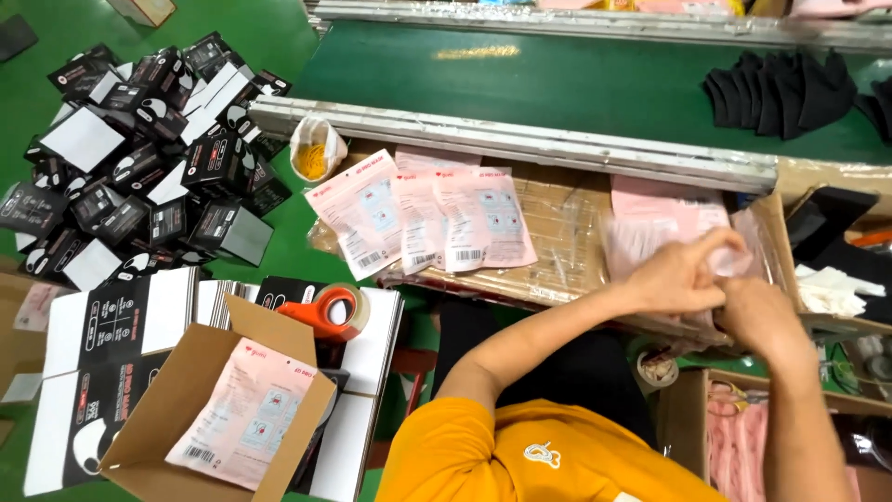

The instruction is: The person folds black face masks, places each folded mask into a pink printed packaging sleeve, and seals the sleeves with a tape dispenser. The person then stacks the packaged masks and packs them into cardboard boxes.

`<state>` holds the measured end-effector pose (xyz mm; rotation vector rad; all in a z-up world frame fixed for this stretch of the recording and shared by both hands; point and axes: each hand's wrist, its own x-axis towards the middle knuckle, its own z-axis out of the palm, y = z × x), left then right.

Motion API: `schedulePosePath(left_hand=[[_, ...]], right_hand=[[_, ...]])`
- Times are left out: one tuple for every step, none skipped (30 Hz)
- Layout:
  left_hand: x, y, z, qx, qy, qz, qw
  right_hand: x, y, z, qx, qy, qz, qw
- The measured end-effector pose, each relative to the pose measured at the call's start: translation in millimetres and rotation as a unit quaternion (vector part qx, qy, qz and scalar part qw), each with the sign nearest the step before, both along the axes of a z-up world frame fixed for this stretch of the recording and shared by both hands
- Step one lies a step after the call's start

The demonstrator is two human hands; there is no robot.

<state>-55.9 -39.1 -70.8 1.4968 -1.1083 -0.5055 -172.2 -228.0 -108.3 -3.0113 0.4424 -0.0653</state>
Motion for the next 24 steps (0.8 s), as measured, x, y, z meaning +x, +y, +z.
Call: schedulePosePath(left_hand=[[-3.4, 11.9, 8.9, -0.002, 0.000, 0.000, 1.000], [-7.0, 24.2, 18.3, -0.096, -0.044, 0.014, 0.994], [0.1, 33.5, 33.3, -0.194, -0.101, 0.028, 0.975], [14.3, 37.7, 49.4, -0.200, -0.112, 0.033, 0.973], [21.1, 47.6, 60.6, -0.115, -0.184, 0.086, 0.972], [27.9, 57.0, 70.7, -0.028, -0.253, 0.136, 0.957], [32.7, 52.9, 57.1, -0.023, -0.245, 0.138, 0.959], [37.5, 48.9, 42.6, -0.139, -0.293, 0.101, 0.941], [45.7, 41.7, 30.9, -0.258, -0.339, 0.063, 0.903], [43.2, 46.3, 25.8, -0.257, -0.335, 0.066, 0.904], [54.4, 49.7, 28.1, -0.137, -0.224, 0.040, 0.964], [65.2, 53.3, 31.2, -0.014, -0.105, 0.010, 0.994], [63.0, 57.2, 31.0, -0.014, -0.111, 0.015, 0.994], [61.3, 60.5, 29.9, -0.050, -0.055, -0.015, 0.997], [48.4, 64.4, 22.2, -0.082, 0.013, -0.048, 0.995], [45.2, 66.7, 19.7, -0.080, 0.018, -0.047, 0.996], [44.1, 68.5, 18.4, -0.035, 0.003, -0.015, 0.999], [42.9, 70.7, 17.4, 0.011, -0.013, 0.017, 1.000], [44.6, 73.4, 14.4, 0.010, -0.015, 0.022, 1.000], [46.0, 76.6, 11.7, -0.031, 0.008, 0.030, 0.999], [46.1, 80.5, 7.9, -0.073, 0.031, 0.039, 0.996], [44.9, 77.6, 5.4, -0.074, 0.030, 0.045, 0.996], [39.8, 75.3, 1.1, -0.119, 0.013, 0.038, 0.992], [35.0, 72.8, -3.3, -0.163, -0.005, 0.031, 0.986]], right_hand=[[-6.9, 2.8, 5.4, -0.002, 0.000, 0.000, 1.000], [-14.0, 6.1, 11.5, 0.017, 0.030, -0.009, 0.999], [-6.7, 4.2, 23.1, 0.030, 0.050, -0.013, 0.998], [3.9, 17.6, 52.6, 0.022, 0.040, -0.006, 0.999], [5.6, 37.5, 75.9, 0.047, 0.035, -0.015, 0.998], [6.9, 56.8, 98.1, 0.071, 0.030, -0.024, 0.997], [3.2, 59.4, 95.2, 0.075, 0.039, -0.022, 0.996], [-0.1, 62.0, 91.8, 0.169, 0.007, -0.005, 0.986], [0.1, 61.3, 91.9, 0.257, -0.029, 0.011, 0.966], [-11.4, 52.4, 74.5, 0.256, -0.023, 0.012, 0.966], [-7.5, 40.5, 60.9, 0.327, -0.092, 0.054, 0.939], [-3.0, 28.3, 48.1, 0.394, -0.159, 0.096, 0.900], [10.5, 8.9, 21.4, 0.394, -0.162, 0.102, 0.899], [25.4, -10.9, -6.0, 0.326, -0.117, 0.146, 0.927], [25.4, -27.7, -38.5, 0.260, -0.063, 0.180, 0.947], [16.4, -8.3, -15.5, 0.264, -0.058, 0.179, 0.946], [10.5, 9.9, 9.0, 0.262, -0.082, 0.193, 0.942], [5.0, 28.3, 34.1, 0.260, -0.106, 0.207, 0.937], [2.5, 57.4, 74.3, 0.260, -0.107, 0.212, 0.936], [-1.1, 86.9, 114.6, 0.258, -0.175, 0.213, 0.926], [-6.2, 116.7, 154.1, 0.257, -0.240, 0.212, 0.912], [-3.6, 113.6, 143.2, 0.258, -0.239, 0.218, 0.910], [-4.6, 111.5, 131.2, 0.201, -0.253, 0.191, 0.927], [-5.5, 109.2, 119.1, 0.144, -0.267, 0.164, 0.939]])
